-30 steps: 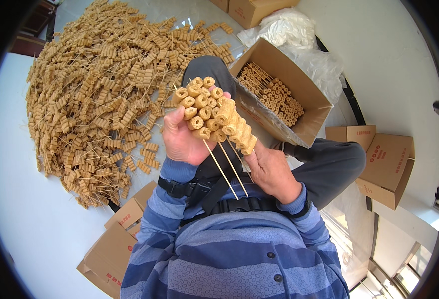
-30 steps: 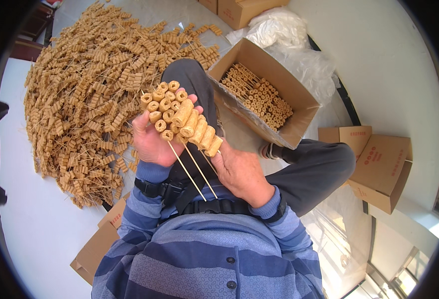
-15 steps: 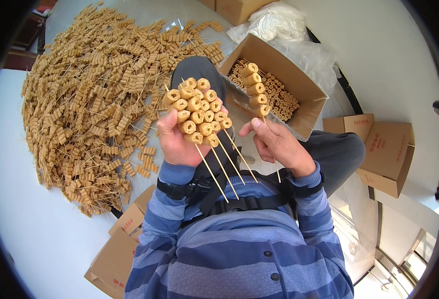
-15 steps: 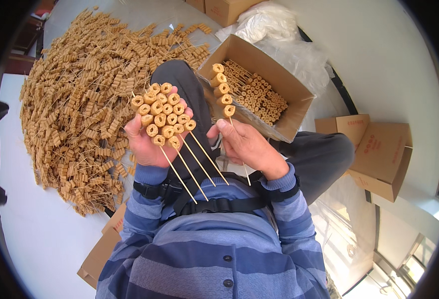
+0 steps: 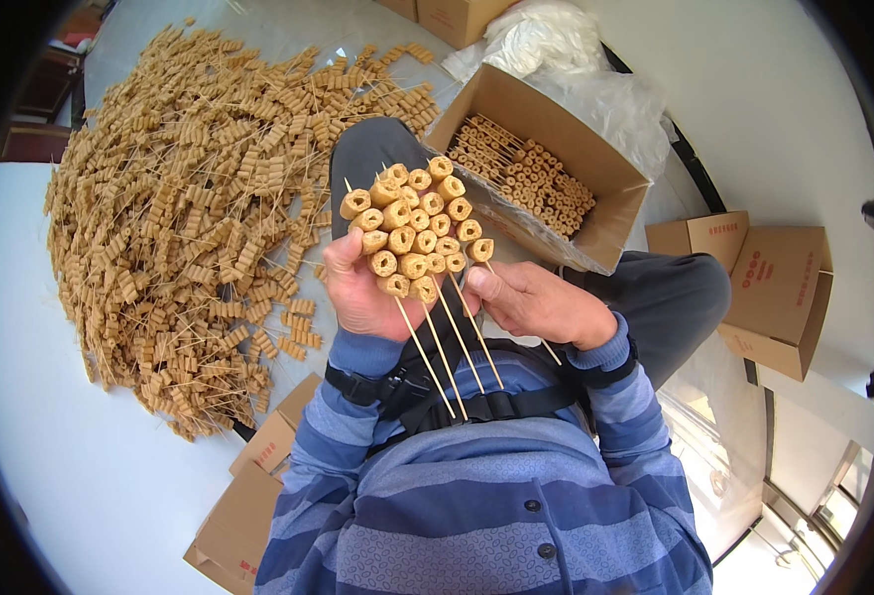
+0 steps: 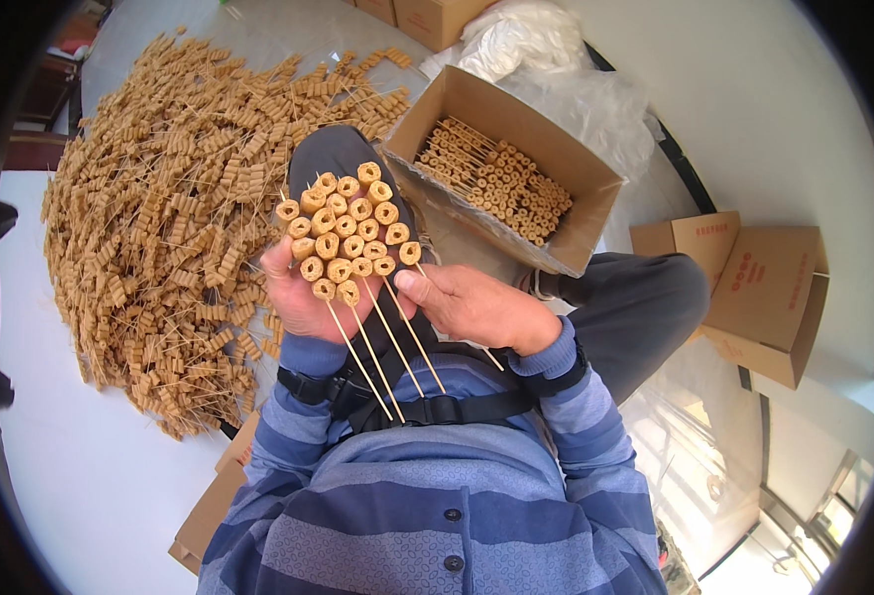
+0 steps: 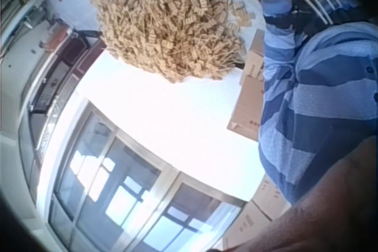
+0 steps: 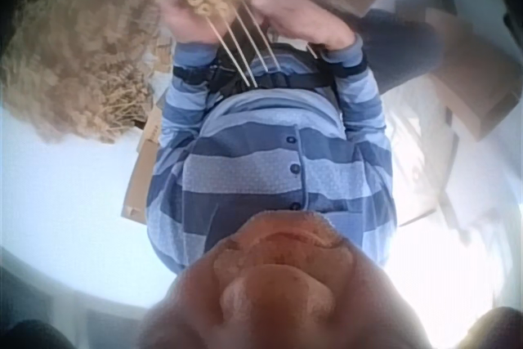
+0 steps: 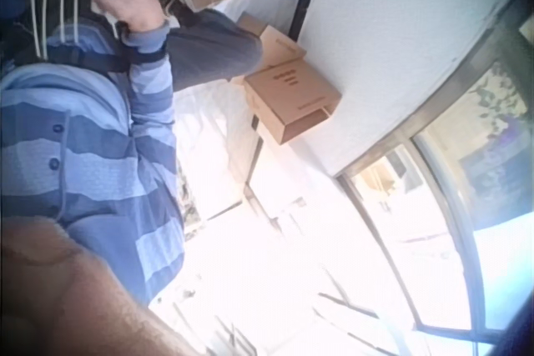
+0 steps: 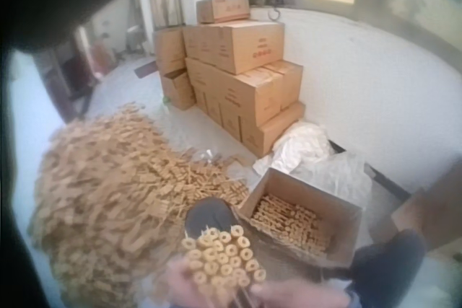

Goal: The person sits on the floor and repeatedly picks up small cylindrical food items and wooden sticks, threading the items onto the sticks to form skewers. The person places the completed skewers into a cardboard box.

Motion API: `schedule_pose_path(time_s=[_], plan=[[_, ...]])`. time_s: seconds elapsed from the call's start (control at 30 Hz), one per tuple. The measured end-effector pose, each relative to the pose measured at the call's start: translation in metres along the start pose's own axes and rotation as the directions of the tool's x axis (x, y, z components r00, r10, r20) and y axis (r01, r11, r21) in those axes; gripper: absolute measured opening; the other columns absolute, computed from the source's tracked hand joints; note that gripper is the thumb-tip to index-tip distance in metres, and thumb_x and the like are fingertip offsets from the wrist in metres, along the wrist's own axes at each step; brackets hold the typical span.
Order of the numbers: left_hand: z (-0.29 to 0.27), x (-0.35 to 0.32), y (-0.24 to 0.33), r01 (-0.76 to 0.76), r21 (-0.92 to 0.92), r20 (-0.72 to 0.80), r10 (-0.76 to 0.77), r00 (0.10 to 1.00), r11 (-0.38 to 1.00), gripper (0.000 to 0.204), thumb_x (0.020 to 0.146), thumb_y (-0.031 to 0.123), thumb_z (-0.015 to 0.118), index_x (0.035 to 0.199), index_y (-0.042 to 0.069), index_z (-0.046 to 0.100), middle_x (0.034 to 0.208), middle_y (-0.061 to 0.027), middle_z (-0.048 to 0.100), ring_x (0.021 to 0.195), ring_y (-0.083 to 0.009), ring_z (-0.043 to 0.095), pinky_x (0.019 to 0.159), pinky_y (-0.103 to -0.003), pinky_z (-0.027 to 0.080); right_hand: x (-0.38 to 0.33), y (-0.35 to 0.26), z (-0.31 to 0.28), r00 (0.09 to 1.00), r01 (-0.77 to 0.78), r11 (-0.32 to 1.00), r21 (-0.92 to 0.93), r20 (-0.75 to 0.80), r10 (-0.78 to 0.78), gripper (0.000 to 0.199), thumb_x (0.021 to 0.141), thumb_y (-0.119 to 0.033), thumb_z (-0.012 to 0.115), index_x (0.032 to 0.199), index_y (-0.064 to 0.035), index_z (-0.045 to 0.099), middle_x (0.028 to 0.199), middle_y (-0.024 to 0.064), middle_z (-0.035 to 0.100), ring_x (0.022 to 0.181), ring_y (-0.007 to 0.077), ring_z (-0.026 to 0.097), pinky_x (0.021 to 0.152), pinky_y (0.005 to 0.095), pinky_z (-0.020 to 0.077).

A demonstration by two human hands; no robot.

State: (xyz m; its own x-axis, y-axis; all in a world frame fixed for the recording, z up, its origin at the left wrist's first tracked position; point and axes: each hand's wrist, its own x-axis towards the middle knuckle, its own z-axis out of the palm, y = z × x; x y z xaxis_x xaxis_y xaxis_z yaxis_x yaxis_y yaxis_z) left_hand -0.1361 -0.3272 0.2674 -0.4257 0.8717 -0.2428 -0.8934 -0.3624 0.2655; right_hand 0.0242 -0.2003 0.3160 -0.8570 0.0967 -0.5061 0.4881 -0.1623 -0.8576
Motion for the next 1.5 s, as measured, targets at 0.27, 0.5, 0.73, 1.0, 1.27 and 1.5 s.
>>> schedule_pose_path(time_s=[0.27, 0.5, 0.73, 1.0, 1.27, 1.5], plan=[[-0.002, 0.002, -0.008, 0.105, 0.099, 0.089, -0.114, 0.99, 0.99, 0.084, 0.091, 0.056, 0.049, 0.153, 0.0, 0.033, 0.149, -0.0269, 0.044, 0.136, -0.0454, 0.045, 0.113, -0.06, 0.038, 0.004, 0.01, -0.002, 0.982, -0.104, 0.989, 0.102, 0.166, 0.086, 0.057, 0.107, -0.056, 0.036, 0.095, -0.0063, 0.061, 0.061, -0.003, 0.037, 0.055, 0.0093, 0.036, 0.05, 0.0271, 0.0329], [0.001, 0.012, -0.01, 0.031, 0.232, 0.075, -0.05, 0.996, 0.972, 0.081, 0.09, 0.051, 0.052, 0.148, -0.002, 0.037, 0.139, -0.0255, 0.053, 0.124, -0.0396, 0.057, 0.106, -0.052, 0.048, 0.004, 0.017, -0.017, 0.999, -0.034, 0.989, -0.142, 0.036, 0.039, 0.061, 0.103, -0.057, 0.046, 0.122, -0.0007, 0.06, 0.082, 0.0068, 0.061, 0.076, 0.0164, 0.059, 0.07, 0.0304, 0.0494], [0.016, 0.035, -0.022, -0.058, 0.537, 0.181, -0.047, 0.982, 0.841, 0.078, 0.089, 0.043, 0.059, 0.148, -0.002, 0.037, 0.14, -0.0163, 0.053, 0.126, -0.029, 0.056, 0.108, -0.043, 0.046, 0.004, -0.004, -0.042, 0.896, 0.263, 0.957, -0.123, -0.337, -0.289, 0.112, 0.083, -0.053, 0.079, 0.156, 0.0055, 0.018, 0.15, 0.0261, 0.038, 0.139, 0.0339, 0.042, 0.114, 0.0411, 0.0396], [0.022, 0.05, -0.029, -0.033, 0.473, 0.153, -0.045, 0.987, 0.88, 0.07, 0.093, 0.038, 0.052, 0.148, -0.003, 0.038, 0.143, -0.0154, 0.052, 0.128, -0.0285, 0.055, 0.11, -0.042, 0.043, 0.044, -0.007, -0.021, 0.796, 0.271, 0.925, -0.267, -0.478, -0.371, 0.119, 0.077, -0.051, 0.084, 0.153, 0.0121, 0.018, 0.149, 0.0294, 0.038, 0.141, 0.0346, 0.04, 0.116, 0.0392, 0.0341], [0.024, 0.064, -0.035, -0.062, 0.557, 0.154, -0.029, 0.988, 0.828, 0.069, 0.094, 0.037, 0.05, 0.15, 0.001, 0.036, 0.144, -0.0136, 0.05, 0.13, -0.0254, 0.053, 0.11, -0.04, 0.042, 0.052, -0.009, -0.039, 0.853, 0.288, 0.935, -0.206, -0.388, -0.349, 0.104, 0.082, -0.044, 0.081, 0.151, 0.0082, 0.023, 0.14, 0.0241, 0.044, 0.133, 0.0314, 0.045, 0.112, 0.0377, 0.0373], [0.026, 0.101, -0.002, -0.207, 0.7, 0.2, 0.091, 0.976, 0.683, 0.092, 0.093, 0.051, 0.058, 0.158, 0.0, 0.018, 0.159, -0.0192, 0.029, 0.144, -0.0315, 0.036, 0.118, -0.047, 0.032, 0.055, -0.017, -0.095, 0.799, 0.275, 0.946, -0.172, -0.506, -0.324, 0.096, 0.082, -0.04, 0.082, 0.145, 0.0096, 0.031, 0.138, 0.019, 0.048, 0.128, 0.0228, 0.05, 0.111, 0.0356, 0.0399]])
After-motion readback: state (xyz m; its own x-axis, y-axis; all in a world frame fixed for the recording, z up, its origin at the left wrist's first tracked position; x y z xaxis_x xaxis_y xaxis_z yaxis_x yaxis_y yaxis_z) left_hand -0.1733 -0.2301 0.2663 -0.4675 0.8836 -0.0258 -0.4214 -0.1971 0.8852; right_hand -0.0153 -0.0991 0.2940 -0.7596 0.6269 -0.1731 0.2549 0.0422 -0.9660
